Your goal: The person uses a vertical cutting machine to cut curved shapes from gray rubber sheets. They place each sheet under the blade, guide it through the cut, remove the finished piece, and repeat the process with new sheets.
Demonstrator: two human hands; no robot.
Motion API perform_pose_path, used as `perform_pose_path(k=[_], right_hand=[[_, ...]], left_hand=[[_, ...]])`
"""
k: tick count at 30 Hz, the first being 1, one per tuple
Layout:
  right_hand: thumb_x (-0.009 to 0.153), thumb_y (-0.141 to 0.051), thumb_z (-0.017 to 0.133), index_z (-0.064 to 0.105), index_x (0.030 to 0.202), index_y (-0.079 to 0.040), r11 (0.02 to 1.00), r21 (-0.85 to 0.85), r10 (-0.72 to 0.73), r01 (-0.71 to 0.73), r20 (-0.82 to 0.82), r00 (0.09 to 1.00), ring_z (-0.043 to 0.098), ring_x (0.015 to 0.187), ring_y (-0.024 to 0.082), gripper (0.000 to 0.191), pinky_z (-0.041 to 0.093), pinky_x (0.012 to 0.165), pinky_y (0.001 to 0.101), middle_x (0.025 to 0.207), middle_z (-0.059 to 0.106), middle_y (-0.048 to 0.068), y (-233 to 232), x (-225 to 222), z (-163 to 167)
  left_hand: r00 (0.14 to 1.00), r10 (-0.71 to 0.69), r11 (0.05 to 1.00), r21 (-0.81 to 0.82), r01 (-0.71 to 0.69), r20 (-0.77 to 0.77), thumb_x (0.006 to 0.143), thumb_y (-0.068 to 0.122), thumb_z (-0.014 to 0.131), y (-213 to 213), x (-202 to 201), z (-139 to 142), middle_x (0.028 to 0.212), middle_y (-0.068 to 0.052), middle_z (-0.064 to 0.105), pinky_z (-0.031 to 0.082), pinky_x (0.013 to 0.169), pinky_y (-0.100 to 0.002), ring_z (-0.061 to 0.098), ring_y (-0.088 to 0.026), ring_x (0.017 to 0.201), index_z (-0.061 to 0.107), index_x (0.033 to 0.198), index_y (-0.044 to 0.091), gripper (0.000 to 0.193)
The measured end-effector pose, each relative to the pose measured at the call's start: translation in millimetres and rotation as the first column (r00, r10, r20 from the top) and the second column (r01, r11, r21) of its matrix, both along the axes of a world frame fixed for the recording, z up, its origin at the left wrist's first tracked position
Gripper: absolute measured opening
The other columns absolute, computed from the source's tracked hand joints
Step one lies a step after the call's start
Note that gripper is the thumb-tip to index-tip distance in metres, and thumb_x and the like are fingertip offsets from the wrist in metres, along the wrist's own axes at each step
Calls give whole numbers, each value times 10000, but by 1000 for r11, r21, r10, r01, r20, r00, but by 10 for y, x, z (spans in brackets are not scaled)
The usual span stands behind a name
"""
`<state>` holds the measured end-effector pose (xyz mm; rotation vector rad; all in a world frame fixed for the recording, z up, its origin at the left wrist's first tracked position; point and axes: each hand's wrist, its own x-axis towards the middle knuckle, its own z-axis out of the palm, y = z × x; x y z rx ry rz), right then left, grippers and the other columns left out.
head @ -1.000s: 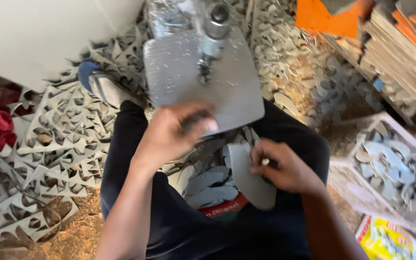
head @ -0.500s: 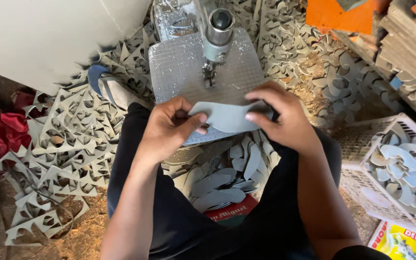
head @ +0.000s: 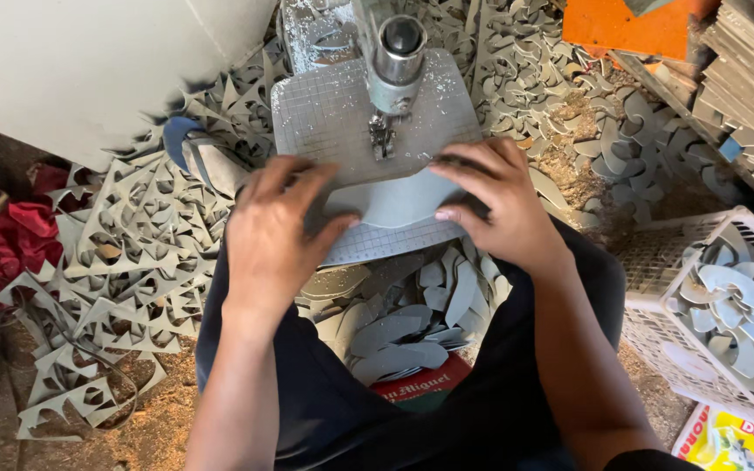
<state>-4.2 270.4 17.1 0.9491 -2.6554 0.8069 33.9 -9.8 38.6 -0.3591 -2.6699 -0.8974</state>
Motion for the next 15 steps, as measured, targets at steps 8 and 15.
perform_pose_path(k=[8, 15], right_hand=[[812, -84, 877, 656, 1289, -19, 993, -119, -9, -8, -137, 991, 577, 1202, 327, 531, 465, 1058, 444, 1379, 612, 120, 5, 80, -25], [834, -97, 847, 659, 1280, 7, 994, -107, -24, 9, -138, 990, 555, 1211, 336, 495, 460, 1075, 450, 1415, 613, 115, 1, 53, -71]], left_hand=[[982, -170, 949, 282, 140, 86, 790, 169, 876, -36, -112, -170, 1113, -122, 738, 601, 792, -361, 756, -262, 931, 675, 1211, 72, 477], [989, -132, 970, 214, 114, 70, 754, 185, 900, -28, -130, -146, 1020, -99, 703, 577, 770, -385, 717, -273, 903, 723, 1108, 73, 411]])
